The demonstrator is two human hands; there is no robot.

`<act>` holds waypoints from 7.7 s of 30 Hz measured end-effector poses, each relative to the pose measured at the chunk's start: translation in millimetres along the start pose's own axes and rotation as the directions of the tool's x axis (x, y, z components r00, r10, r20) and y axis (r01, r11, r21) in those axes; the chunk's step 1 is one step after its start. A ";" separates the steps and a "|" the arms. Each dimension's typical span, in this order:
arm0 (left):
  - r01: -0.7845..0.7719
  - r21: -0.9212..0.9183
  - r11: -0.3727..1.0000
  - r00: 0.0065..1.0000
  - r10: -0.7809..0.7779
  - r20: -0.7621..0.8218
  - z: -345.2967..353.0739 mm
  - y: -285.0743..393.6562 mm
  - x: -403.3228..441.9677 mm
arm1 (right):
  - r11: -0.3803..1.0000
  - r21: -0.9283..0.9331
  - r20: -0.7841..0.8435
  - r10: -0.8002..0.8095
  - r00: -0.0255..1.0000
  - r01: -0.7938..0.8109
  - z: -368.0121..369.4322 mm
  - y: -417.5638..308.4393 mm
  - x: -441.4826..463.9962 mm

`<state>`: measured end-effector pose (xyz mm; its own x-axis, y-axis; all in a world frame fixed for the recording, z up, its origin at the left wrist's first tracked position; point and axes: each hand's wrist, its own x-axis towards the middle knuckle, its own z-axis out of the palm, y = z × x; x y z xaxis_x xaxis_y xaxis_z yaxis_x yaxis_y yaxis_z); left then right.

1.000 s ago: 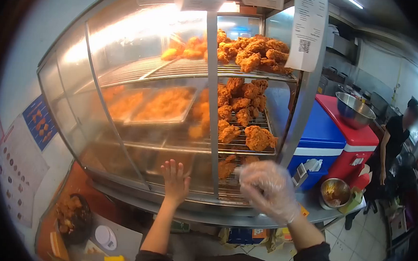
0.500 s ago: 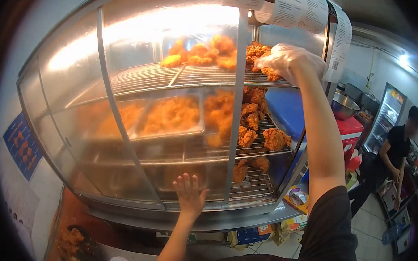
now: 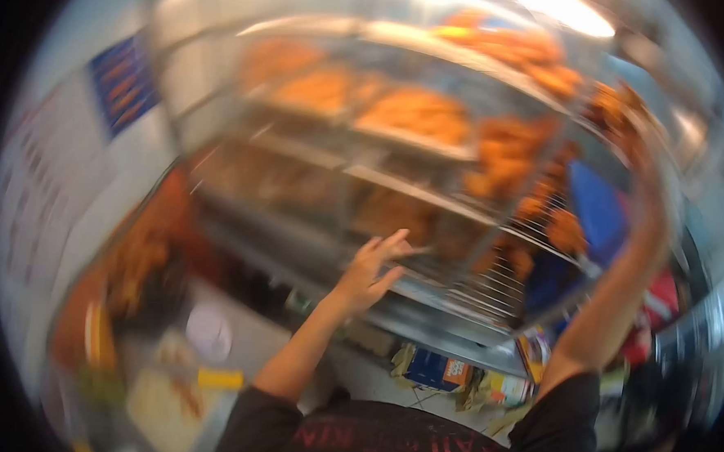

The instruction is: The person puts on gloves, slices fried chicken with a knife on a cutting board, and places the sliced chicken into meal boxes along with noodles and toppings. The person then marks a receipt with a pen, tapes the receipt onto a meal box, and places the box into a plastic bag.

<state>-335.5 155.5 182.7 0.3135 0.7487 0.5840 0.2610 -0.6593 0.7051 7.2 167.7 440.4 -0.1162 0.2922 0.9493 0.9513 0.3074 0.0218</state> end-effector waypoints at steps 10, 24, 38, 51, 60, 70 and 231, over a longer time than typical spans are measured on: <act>0.737 0.628 0.249 0.089 -0.958 0.274 -7.7 77.3 -280.6 | 0.281 0.261 0.845 -0.528 0.078 -0.924 68.7 -262.6 -211.9; 0.962 0.162 0.221 0.272 -0.842 -0.466 -98.2 185.3 -512.0 | -0.096 0.954 -0.129 -0.986 0.101 0.282 51.5 -641.9 -372.9; 0.922 0.010 0.388 0.261 -0.600 -0.756 -215.8 169.5 -509.9 | 0.634 0.767 0.641 -0.763 0.084 -0.103 76.5 -564.8 -353.5; 0.692 0.482 0.537 0.700 -0.335 -0.631 -272.6 24.9 -449.3 | 0.766 0.565 0.787 -0.612 -0.078 -0.305 -57.6 -623.8 -357.3; 0.808 0.336 0.484 0.571 -0.504 -0.648 -261.0 2.7 -478.2 | 0.782 0.536 0.797 -0.593 -0.114 -0.317 -62.1 -644.6 -364.3; 0.808 0.471 0.353 0.589 -0.470 -0.657 -249.0 -3.5 -492.8 | 0.815 0.465 0.817 -0.545 -0.189 -0.345 -58.9 -652.9 -386.6; 0.030 0.379 0.925 0.997 0.002 -0.083 -33.1 92.8 -187.6 | 0.781 -0.603 0.352 0.443 0.825 -0.162 5.7 -37.5 74.1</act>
<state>-400.3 -43.8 151.9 0.2375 0.7507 0.6165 0.5968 -0.6135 0.5171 -38.7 183.0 508.2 0.2248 0.6959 0.6821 0.9339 -0.3535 0.0529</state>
